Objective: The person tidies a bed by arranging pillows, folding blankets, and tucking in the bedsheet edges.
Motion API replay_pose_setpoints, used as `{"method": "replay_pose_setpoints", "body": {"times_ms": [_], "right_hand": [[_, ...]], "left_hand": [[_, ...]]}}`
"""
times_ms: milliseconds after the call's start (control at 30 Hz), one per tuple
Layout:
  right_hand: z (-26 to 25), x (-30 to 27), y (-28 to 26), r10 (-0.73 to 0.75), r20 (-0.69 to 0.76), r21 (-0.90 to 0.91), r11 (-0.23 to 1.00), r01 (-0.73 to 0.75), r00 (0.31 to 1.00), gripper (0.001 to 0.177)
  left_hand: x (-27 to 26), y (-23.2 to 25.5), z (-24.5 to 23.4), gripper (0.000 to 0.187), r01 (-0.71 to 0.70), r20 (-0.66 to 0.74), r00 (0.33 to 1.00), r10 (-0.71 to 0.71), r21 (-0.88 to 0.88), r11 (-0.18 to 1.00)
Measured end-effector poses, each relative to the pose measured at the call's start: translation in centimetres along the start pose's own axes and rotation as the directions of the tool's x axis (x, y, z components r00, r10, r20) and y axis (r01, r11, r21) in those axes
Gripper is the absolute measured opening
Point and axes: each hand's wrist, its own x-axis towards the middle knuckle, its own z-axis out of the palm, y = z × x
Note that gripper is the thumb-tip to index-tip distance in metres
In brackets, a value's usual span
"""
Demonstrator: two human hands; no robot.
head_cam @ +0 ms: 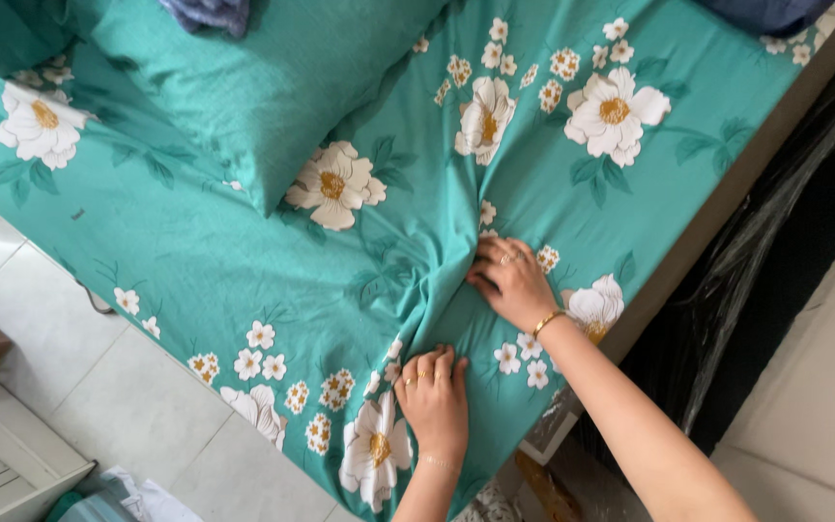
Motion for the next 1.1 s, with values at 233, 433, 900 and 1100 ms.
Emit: {"method": "replay_pose_setpoints", "body": {"times_ms": [233,433,900,1100], "right_hand": [[-1.3,-6.0,0.7,0.424,-0.117,0.328,0.870,-0.368,0.898,0.013],[-1.5,-6.6,-1.7,0.429,-0.268,0.171,0.902,-0.395,0.863,0.010],[11.9,-25.5,-5.0,0.770,0.637,0.741,-0.613,-0.274,0.002,0.045],[10.2,-24.6,-5.3,0.850,0.522,0.821,-0.479,-0.312,0.068,0.052]], "left_hand": [[-1.2,2.1,-0.3,0.008,0.024,0.286,0.953,0.102,-0.404,0.914],[-0.6,4.6,-1.4,0.019,0.333,0.593,0.805,0.013,-0.470,0.817],[-9.1,-1.2,-9.8,0.011,0.184,0.387,0.921,0.036,-0.517,0.836],[-10.6,-1.0,-10.5,0.010,0.201,0.390,0.920,0.039,-0.556,0.807]]}}
